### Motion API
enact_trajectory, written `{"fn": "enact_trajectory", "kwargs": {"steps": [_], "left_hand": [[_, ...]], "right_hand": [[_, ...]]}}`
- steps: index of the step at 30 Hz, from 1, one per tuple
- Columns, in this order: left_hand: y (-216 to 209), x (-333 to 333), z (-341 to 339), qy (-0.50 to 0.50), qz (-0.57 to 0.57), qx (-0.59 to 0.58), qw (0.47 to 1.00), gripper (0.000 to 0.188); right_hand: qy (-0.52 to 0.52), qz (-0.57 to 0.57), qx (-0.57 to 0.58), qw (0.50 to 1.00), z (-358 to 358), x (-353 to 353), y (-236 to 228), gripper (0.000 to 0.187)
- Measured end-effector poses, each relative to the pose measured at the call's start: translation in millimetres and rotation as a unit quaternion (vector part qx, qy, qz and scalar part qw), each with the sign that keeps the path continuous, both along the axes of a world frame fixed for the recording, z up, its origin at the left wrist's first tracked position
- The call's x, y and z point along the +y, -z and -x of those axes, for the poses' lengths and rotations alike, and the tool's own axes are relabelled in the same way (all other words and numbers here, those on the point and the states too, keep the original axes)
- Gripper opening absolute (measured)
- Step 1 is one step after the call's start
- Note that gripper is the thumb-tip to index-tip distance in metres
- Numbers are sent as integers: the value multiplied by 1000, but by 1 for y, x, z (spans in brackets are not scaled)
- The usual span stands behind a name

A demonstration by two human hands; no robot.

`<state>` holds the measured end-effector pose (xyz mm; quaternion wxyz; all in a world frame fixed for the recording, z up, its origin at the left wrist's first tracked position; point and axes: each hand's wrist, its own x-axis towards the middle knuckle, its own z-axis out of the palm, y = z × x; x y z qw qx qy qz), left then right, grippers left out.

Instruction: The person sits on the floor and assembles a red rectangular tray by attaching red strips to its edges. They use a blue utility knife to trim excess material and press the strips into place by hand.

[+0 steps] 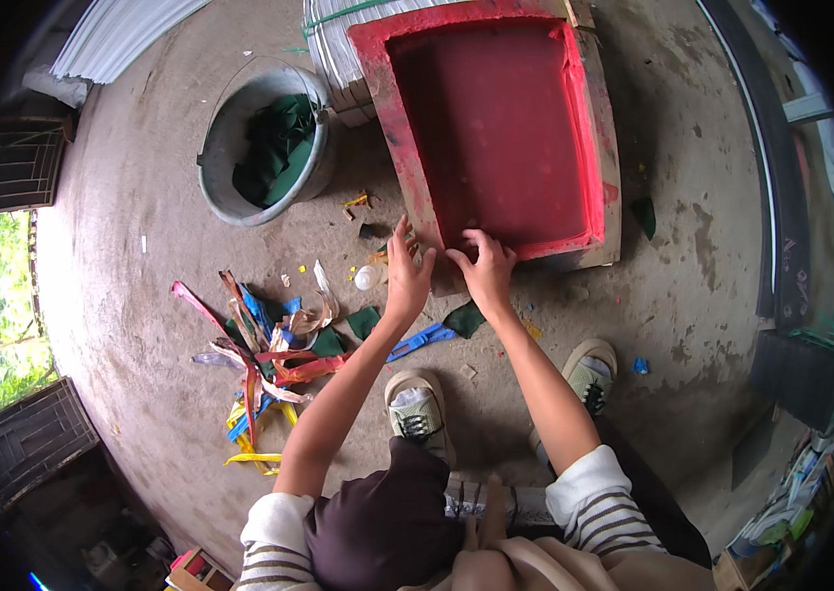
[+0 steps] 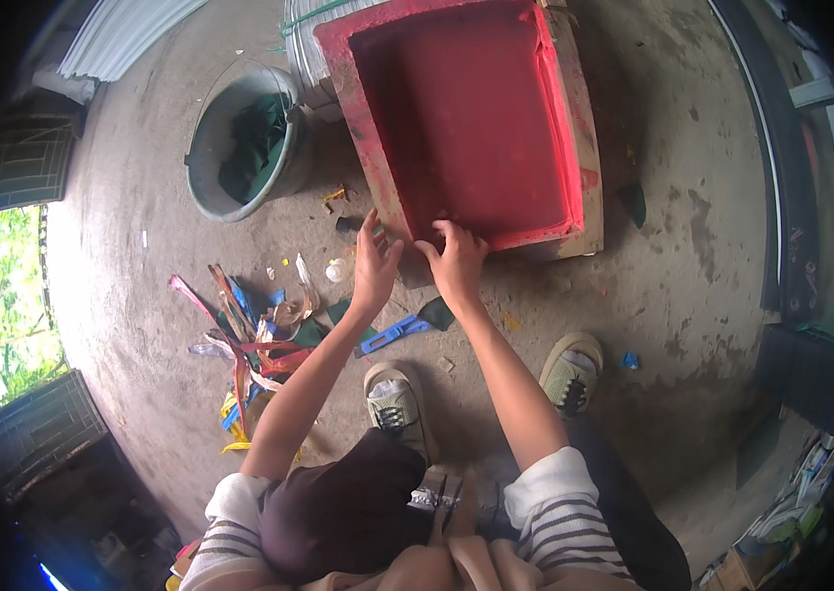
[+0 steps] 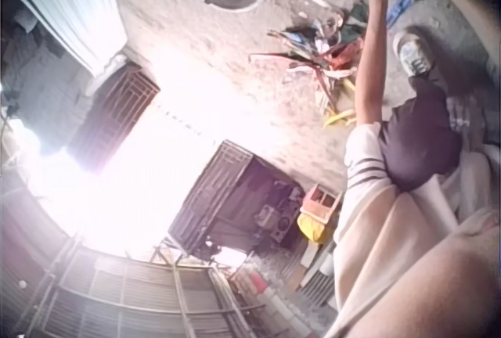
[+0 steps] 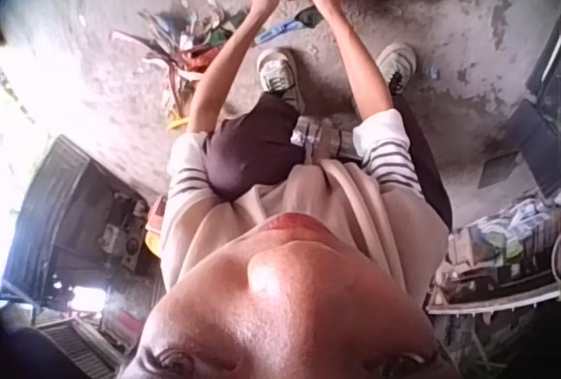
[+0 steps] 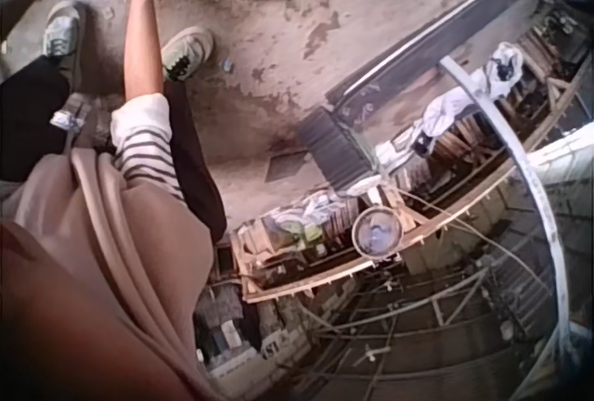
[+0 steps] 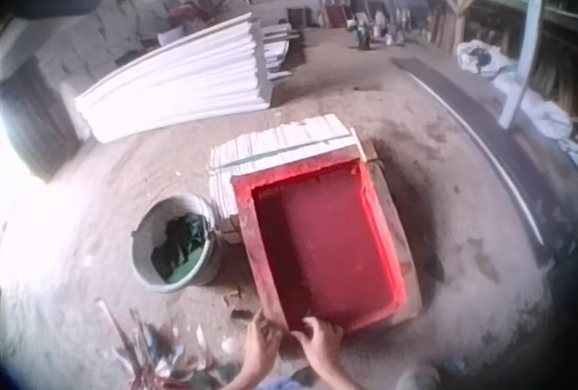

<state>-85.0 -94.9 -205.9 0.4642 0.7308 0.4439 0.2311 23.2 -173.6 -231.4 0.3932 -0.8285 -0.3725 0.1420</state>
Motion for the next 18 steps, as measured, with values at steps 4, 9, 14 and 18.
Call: {"fn": "enact_trajectory", "kwargs": {"steps": [4, 9, 14, 18], "left_hand": [[-5, 34, -25, -71, 9, -54, 996, 60], [-3, 61, -54, -121, 33, -26, 992, 57], [3, 55, -58, -148, 11, -5, 989, 53], [-2, 49, -58, -134, -11, 3, 991, 55]], "right_hand": [[-56, 62, -41, 996, 5, 0, -15, 28], [-31, 11, -56, 998, 20, 6, -12, 21], [17, -36, -10, 999, 25, 10, -14, 14], [31, 27, 176, 983, 7, 13, -16, 13]]}}
